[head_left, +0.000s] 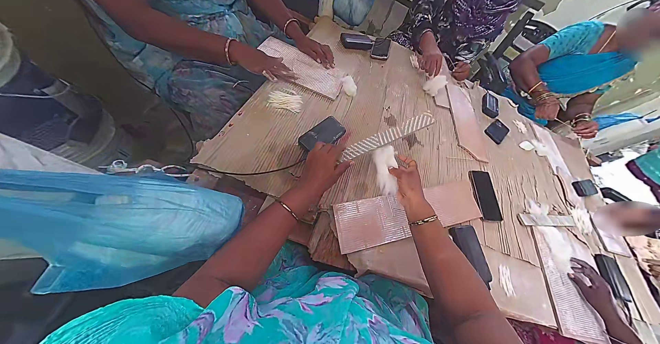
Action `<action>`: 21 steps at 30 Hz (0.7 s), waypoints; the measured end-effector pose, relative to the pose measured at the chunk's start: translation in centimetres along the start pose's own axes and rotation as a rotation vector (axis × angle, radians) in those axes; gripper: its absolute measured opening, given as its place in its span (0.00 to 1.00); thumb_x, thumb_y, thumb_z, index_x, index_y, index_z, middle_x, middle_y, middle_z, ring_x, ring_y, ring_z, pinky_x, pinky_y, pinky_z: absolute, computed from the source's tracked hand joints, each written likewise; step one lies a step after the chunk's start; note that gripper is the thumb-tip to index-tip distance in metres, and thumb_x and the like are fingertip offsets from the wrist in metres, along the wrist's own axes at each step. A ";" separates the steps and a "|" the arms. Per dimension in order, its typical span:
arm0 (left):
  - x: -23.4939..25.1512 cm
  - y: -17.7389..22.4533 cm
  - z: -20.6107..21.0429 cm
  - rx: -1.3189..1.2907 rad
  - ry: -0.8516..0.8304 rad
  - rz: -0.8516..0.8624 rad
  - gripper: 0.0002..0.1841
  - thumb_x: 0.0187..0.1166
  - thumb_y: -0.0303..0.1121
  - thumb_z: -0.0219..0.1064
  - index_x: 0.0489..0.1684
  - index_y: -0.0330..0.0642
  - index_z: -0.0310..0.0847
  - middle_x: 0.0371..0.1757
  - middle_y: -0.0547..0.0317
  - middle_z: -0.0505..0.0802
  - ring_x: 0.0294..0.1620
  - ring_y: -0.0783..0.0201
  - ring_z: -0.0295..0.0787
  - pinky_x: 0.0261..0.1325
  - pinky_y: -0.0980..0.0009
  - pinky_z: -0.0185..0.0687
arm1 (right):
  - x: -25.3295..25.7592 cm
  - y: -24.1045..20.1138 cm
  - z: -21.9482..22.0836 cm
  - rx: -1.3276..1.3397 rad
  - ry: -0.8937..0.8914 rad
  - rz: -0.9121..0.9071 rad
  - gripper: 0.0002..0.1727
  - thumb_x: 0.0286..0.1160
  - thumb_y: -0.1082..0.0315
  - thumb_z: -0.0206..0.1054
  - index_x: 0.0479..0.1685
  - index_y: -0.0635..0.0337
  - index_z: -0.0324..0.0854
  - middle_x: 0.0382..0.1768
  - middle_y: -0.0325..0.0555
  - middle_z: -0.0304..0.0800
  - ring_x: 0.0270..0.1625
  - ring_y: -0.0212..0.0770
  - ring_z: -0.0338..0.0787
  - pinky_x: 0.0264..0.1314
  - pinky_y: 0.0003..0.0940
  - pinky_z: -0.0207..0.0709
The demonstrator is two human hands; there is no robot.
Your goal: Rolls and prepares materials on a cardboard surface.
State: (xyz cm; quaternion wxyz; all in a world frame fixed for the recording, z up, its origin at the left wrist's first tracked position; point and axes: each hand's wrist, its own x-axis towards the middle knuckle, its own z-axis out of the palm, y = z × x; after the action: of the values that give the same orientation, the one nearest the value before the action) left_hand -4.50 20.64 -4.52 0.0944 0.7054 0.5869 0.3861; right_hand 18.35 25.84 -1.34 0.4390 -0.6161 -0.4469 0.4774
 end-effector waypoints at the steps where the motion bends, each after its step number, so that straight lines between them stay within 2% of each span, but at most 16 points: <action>1: 0.2 0.0 0.0 0.014 -0.030 0.005 0.24 0.86 0.47 0.67 0.68 0.35 0.84 0.60 0.39 0.91 0.65 0.35 0.84 0.68 0.40 0.78 | 0.7 0.0 0.0 -0.064 -0.002 -0.031 0.35 0.76 0.80 0.67 0.83 0.58 0.57 0.61 0.56 0.85 0.54 0.45 0.87 0.55 0.45 0.81; 2: 0.2 -0.1 0.2 0.036 -0.061 0.004 0.24 0.85 0.47 0.67 0.68 0.36 0.85 0.60 0.40 0.91 0.66 0.36 0.84 0.69 0.40 0.78 | 1.3 0.1 -0.2 -0.135 0.016 -0.057 0.37 0.76 0.77 0.69 0.85 0.58 0.56 0.69 0.59 0.81 0.62 0.50 0.86 0.61 0.51 0.79; 3: 0.2 -0.1 0.6 0.056 -0.085 0.006 0.24 0.85 0.47 0.67 0.67 0.36 0.85 0.60 0.40 0.92 0.67 0.36 0.84 0.69 0.40 0.78 | 1.9 0.3 -0.5 -0.193 0.051 -0.079 0.39 0.75 0.76 0.70 0.86 0.59 0.55 0.74 0.61 0.78 0.67 0.54 0.84 0.64 0.54 0.78; 6: 0.3 -0.4 1.8 0.102 -0.128 0.021 0.23 0.85 0.47 0.68 0.65 0.36 0.86 0.58 0.41 0.92 0.65 0.37 0.85 0.66 0.41 0.78 | 3.1 1.2 -2.1 -0.284 0.159 -0.144 0.38 0.71 0.79 0.70 0.83 0.64 0.59 0.78 0.65 0.71 0.71 0.57 0.82 0.68 0.53 0.79; 8: 0.4 -0.2 2.2 0.102 -0.149 0.025 0.23 0.84 0.46 0.69 0.65 0.36 0.85 0.57 0.40 0.91 0.65 0.37 0.84 0.65 0.41 0.78 | 2.7 1.6 -3.1 -0.328 0.185 -0.180 0.35 0.71 0.81 0.68 0.81 0.64 0.63 0.79 0.64 0.70 0.69 0.57 0.82 0.66 0.52 0.79; 11: 0.6 0.2 2.4 0.102 -0.128 0.049 0.23 0.85 0.47 0.68 0.64 0.36 0.85 0.56 0.39 0.91 0.63 0.35 0.84 0.65 0.40 0.77 | 1.6 1.8 -4.2 -0.444 0.152 -0.206 0.24 0.76 0.79 0.67 0.72 0.63 0.75 0.73 0.62 0.78 0.65 0.54 0.85 0.65 0.52 0.78; 13: 0.7 0.4 2.3 0.085 -0.110 0.028 0.23 0.85 0.48 0.67 0.65 0.36 0.85 0.58 0.39 0.91 0.65 0.34 0.83 0.65 0.39 0.77 | 1.2 1.7 -4.5 -0.547 0.069 -0.269 0.16 0.78 0.77 0.66 0.63 0.63 0.83 0.63 0.60 0.85 0.57 0.52 0.88 0.59 0.50 0.81; 14: 0.7 0.4 2.4 0.070 -0.094 0.010 0.24 0.86 0.48 0.67 0.66 0.36 0.85 0.59 0.39 0.91 0.65 0.35 0.83 0.66 0.39 0.77 | 1.2 1.7 -4.6 -0.593 -0.005 -0.322 0.16 0.79 0.78 0.66 0.63 0.62 0.84 0.63 0.60 0.84 0.55 0.52 0.88 0.56 0.49 0.82; 16: 0.9 0.1 2.4 0.046 -0.066 -0.046 0.25 0.85 0.49 0.67 0.66 0.36 0.85 0.61 0.40 0.91 0.65 0.36 0.83 0.66 0.39 0.77 | 1.8 1.9 -4.8 -0.709 -0.191 -0.486 0.25 0.73 0.84 0.65 0.70 0.58 0.83 0.77 0.60 0.75 0.62 0.55 0.86 0.56 0.50 0.83; 18: 0.7 -0.1 1.8 0.028 -0.056 -0.080 0.26 0.85 0.50 0.67 0.68 0.37 0.84 0.62 0.40 0.91 0.66 0.36 0.83 0.68 0.40 0.77 | 2.8 1.8 -4.8 -0.852 -0.305 -0.625 0.37 0.63 0.89 0.63 0.76 0.52 0.80 0.91 0.58 0.57 0.76 0.64 0.78 0.65 0.60 0.80; 19: 0.6 -0.4 1.6 0.030 -0.042 -0.081 0.26 0.84 0.50 0.67 0.69 0.37 0.84 0.62 0.40 0.91 0.67 0.36 0.83 0.69 0.41 0.76 | 3.3 1.6 -4.6 -0.894 -0.306 -0.668 0.40 0.61 0.90 0.64 0.78 0.51 0.80 0.92 0.57 0.54 0.81 0.68 0.74 0.71 0.66 0.76; 21: 0.4 -0.8 1.3 0.030 -0.015 -0.074 0.27 0.84 0.50 0.67 0.68 0.36 0.85 0.61 0.39 0.92 0.67 0.36 0.84 0.71 0.41 0.76 | 4.3 1.0 -4.2 -0.966 -0.261 -0.711 0.43 0.63 0.90 0.65 0.83 0.46 0.75 0.93 0.56 0.54 0.83 0.71 0.71 0.76 0.68 0.71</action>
State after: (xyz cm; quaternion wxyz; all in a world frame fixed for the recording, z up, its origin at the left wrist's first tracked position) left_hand -4.25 21.69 -5.69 0.1022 0.6873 0.6176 0.3683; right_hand 23.25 29.32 -2.52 0.1841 -0.4951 -0.8411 0.1166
